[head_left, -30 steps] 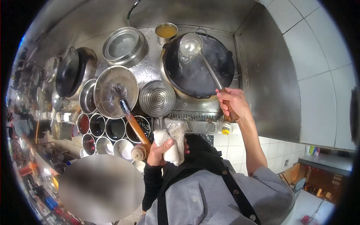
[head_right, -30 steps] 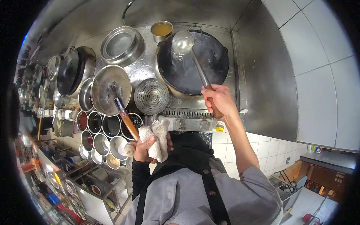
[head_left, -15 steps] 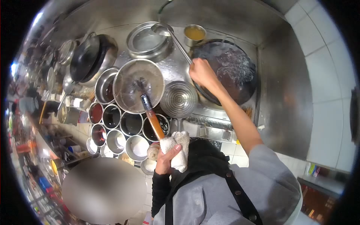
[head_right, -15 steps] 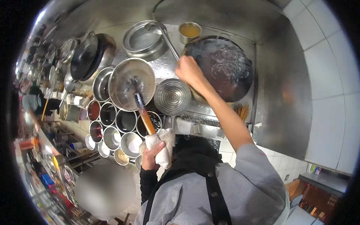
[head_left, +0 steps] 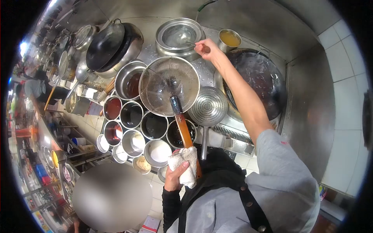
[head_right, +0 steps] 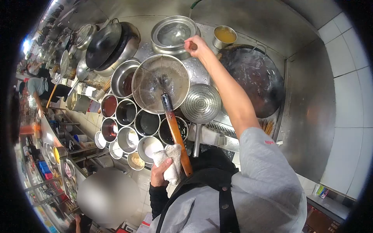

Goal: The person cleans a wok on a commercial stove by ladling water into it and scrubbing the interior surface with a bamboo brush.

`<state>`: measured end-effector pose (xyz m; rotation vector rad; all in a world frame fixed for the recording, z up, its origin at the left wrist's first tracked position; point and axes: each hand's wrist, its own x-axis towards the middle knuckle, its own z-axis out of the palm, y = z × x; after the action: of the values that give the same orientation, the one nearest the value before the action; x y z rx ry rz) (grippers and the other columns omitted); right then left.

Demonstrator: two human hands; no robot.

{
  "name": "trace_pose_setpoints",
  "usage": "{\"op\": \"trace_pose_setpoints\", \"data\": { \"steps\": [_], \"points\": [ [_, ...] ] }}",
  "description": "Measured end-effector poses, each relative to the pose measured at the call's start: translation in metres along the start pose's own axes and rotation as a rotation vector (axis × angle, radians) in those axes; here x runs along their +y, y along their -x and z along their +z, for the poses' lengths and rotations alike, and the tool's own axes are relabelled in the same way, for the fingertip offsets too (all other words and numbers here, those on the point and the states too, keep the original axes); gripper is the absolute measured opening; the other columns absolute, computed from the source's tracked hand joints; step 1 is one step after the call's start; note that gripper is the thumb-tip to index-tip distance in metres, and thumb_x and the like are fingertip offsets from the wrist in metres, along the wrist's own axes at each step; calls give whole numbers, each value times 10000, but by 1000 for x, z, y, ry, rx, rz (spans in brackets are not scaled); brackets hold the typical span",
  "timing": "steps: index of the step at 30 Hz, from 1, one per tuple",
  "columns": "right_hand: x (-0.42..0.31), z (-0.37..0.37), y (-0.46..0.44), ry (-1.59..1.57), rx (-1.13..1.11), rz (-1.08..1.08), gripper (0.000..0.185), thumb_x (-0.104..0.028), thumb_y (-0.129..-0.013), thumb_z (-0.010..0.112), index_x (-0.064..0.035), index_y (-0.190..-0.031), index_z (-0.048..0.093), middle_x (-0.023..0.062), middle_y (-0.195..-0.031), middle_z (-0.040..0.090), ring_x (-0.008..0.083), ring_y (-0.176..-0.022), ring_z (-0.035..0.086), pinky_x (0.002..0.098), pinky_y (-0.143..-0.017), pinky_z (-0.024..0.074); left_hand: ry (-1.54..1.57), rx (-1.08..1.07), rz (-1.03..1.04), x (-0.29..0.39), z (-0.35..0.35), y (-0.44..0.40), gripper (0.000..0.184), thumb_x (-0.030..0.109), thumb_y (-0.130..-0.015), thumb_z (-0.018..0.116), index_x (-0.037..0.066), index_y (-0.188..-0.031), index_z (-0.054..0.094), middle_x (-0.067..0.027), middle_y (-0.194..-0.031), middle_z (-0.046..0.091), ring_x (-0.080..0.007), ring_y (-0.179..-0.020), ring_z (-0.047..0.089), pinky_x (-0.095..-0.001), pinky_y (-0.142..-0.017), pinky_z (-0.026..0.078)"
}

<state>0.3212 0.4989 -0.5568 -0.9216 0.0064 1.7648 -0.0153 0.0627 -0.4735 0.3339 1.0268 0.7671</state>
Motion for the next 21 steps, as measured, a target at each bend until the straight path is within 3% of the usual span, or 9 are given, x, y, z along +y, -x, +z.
{"op": "trace_pose_setpoints", "data": {
  "steps": [1, 4, 6, 7, 11, 15, 18, 21],
  "points": [
    [1, -11, 11, -134, -81, 58, 302, 36, -956, 569, 199, -1149, 403, 66, -764, 495, 85, -498, 501, 171, -431, 457, -17, 3, -1, 0, 0, -3, 622, 93, -917, 717, 9, -1461, 427, -146, -1263, 645, -244, -1127, 647, -384, -975, 521],
    [8, -33, 66, -315, -181, 147, 248, 50, -941, 555, 184, -1105, 426, 58, -745, 481, 90, -513, 495, 192, -448, 457, -59, -16, -11, 1, 7, -11, 578, 104, -920, 717, -8, -1431, 471, -141, -1203, 675, -239, -1050, 676, -375, -913, 548],
    [18, -46, 108, -320, -232, 114, 286, 34, -957, 547, 183, -1155, 405, 67, -762, 484, 81, -522, 489, 185, -435, 442, -68, -70, -28, 7, 21, -13, 529, 111, -921, 719, -23, -1391, 516, -132, -1137, 697, -233, -977, 696, -369, -850, 571],
    [21, -51, 132, -323, -257, 92, 305, 27, -965, 543, 183, -1180, 394, 72, -770, 486, 77, -526, 486, 182, -428, 435, -62, -62, -11, 9, 32, -14, 469, 107, -914, 719, -37, -1335, 569, -132, -1078, 710, -233, -874, 711, -363, -769, 587],
    [33, -68, 244, -391, -281, 79, 254, -7, -970, 571, 147, -1141, 464, 64, -798, 515, 50, -536, 471, 168, -402, 400, -181, -107, 7, -12, 38, -30, 479, 284, -922, 688, -49, -1250, 582, -190, -968, 701, -292, -752, 709, -415, -614, 592],
    [48, -93, 353, -312, -232, 7, 184, -60, -974, 602, 74, -1084, 542, 27, -792, 545, 30, -535, 443, 170, -397, 348, -157, -188, -79, -22, 70, -35, 478, 345, -942, 647, -44, -1214, 587, -176, -922, 683, -279, -681, 673, -394, -588, 564],
    [62, -116, 414, -171, -91, -99, 163, -86, -974, 615, 45, -1059, 571, 13, -754, 541, 38, -527, 430, 192, -406, 322, -181, -318, -103, -31, 90, -39, 579, 434, -963, 618, -27, -1308, 556, -178, -1045, 682, -291, -828, 681, -413, -711, 567],
    [73, -137, 459, -92, 102, -203, 134, -84, -943, 678, 31, -909, 618, 30, -715, 556, 75, -520, 458, 231, -419, 347, 54, -345, -204, -48, 112, -43, 612, 398, -973, 630, -41, -1381, 503, -225, -1120, 671, -341, -935, 692, -458, -784, 588]
  ]
}}
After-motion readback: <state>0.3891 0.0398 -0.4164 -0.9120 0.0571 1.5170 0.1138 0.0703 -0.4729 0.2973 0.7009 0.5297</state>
